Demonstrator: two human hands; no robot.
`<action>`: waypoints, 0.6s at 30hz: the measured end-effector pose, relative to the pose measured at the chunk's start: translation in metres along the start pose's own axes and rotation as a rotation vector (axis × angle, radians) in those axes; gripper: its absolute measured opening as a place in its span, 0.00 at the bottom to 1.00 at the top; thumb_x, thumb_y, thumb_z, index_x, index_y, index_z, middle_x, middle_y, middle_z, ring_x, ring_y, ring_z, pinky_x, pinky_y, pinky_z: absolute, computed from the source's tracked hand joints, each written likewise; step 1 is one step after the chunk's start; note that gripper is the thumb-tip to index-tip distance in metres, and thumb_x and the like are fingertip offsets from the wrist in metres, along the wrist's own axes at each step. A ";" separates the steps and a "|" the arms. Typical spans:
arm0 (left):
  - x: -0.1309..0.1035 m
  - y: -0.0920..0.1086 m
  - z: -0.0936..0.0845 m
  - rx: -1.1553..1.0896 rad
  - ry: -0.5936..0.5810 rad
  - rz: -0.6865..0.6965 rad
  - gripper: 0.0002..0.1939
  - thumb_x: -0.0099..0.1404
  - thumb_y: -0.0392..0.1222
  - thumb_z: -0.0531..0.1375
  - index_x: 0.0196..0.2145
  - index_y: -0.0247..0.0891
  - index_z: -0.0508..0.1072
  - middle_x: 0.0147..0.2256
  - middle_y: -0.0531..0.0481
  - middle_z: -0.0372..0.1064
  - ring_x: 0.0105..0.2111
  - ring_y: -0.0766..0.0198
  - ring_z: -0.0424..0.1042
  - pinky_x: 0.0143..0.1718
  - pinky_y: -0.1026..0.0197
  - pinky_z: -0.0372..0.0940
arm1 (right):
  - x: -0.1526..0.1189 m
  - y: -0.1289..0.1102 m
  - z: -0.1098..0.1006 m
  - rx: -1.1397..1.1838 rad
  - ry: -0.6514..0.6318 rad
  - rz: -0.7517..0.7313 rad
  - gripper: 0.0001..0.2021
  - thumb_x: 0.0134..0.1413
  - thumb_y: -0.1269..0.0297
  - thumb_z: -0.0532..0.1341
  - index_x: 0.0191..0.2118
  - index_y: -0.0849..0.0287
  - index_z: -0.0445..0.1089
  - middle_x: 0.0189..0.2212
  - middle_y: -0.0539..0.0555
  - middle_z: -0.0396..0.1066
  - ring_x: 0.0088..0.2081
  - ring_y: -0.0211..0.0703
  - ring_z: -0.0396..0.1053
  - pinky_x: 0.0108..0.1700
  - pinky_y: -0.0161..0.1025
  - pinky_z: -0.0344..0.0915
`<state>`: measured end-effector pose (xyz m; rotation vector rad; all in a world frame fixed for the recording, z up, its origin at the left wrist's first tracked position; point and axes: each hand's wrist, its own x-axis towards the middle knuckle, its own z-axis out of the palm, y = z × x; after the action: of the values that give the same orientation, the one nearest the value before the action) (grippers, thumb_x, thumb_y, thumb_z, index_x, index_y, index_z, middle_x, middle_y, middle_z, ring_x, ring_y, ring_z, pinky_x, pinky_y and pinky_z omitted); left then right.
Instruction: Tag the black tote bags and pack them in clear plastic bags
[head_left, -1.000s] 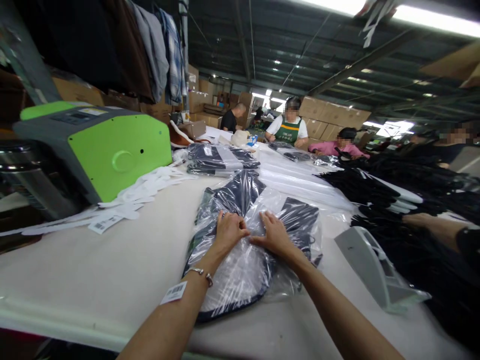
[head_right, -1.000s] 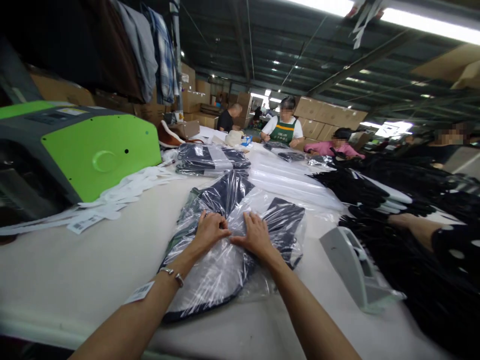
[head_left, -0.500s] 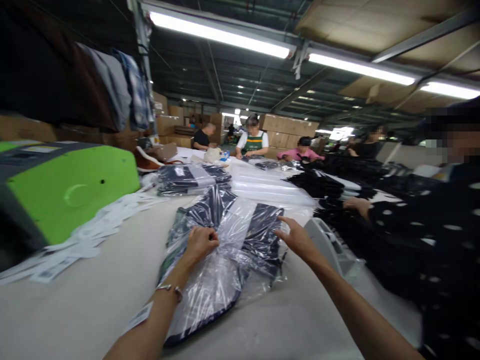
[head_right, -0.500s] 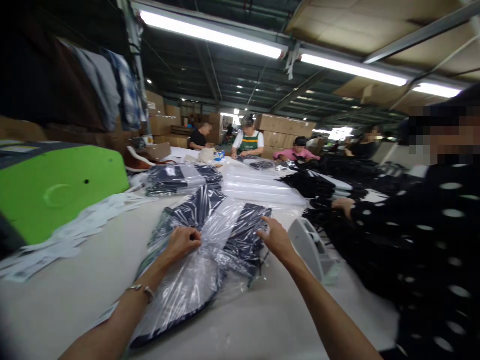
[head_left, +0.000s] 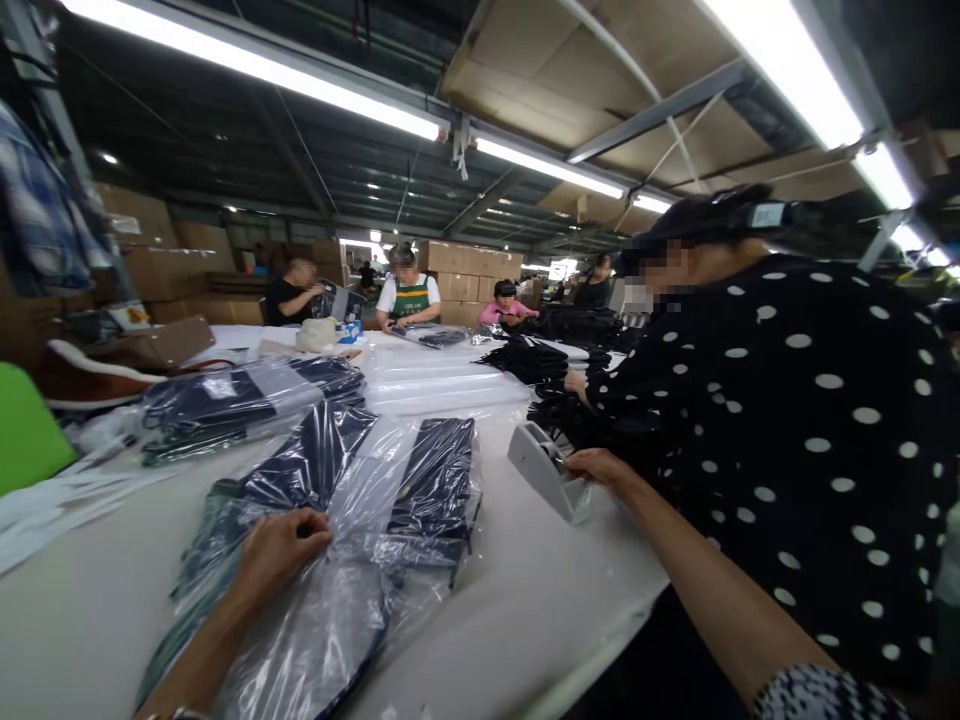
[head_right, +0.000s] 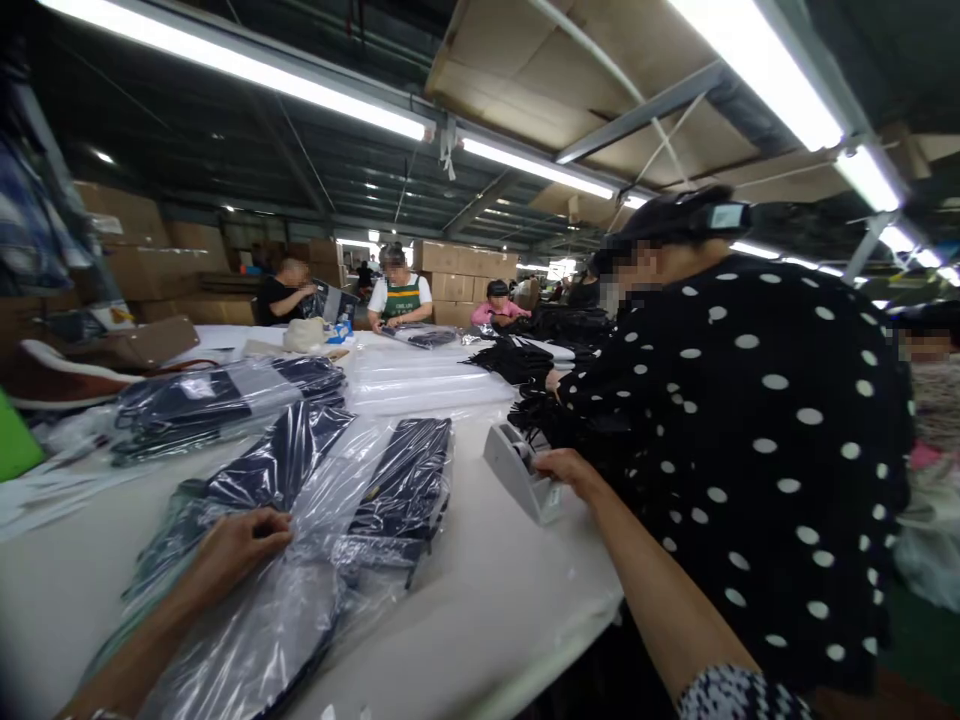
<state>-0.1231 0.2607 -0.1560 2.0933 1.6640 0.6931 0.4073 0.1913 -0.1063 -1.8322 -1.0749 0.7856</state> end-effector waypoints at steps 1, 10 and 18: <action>0.000 0.000 0.000 -0.003 0.001 0.000 0.11 0.52 0.52 0.59 0.25 0.45 0.77 0.37 0.54 0.81 0.41 0.51 0.77 0.47 0.56 0.66 | 0.002 -0.002 0.002 0.028 -0.008 0.003 0.13 0.33 0.58 0.72 0.20 0.62 0.73 0.20 0.54 0.73 0.24 0.40 0.67 0.28 0.36 0.61; 0.002 -0.002 0.000 -0.027 -0.017 -0.014 0.11 0.51 0.53 0.61 0.26 0.45 0.78 0.39 0.54 0.81 0.43 0.51 0.77 0.49 0.55 0.66 | -0.030 0.015 -0.036 0.229 0.102 0.020 0.12 0.34 0.58 0.70 0.24 0.60 0.73 0.22 0.48 0.70 0.25 0.33 0.64 0.29 0.31 0.62; -0.004 0.002 0.002 -0.032 0.032 0.013 0.10 0.53 0.46 0.60 0.28 0.41 0.79 0.38 0.49 0.81 0.41 0.52 0.77 0.53 0.52 0.62 | -0.048 0.074 -0.027 0.141 0.047 0.160 0.14 0.27 0.58 0.72 0.17 0.57 0.67 0.15 0.52 0.67 0.18 0.36 0.61 0.21 0.35 0.60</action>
<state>-0.1210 0.2568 -0.1570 2.0832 1.6463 0.7563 0.4362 0.1187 -0.1558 -1.8226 -0.8295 0.8842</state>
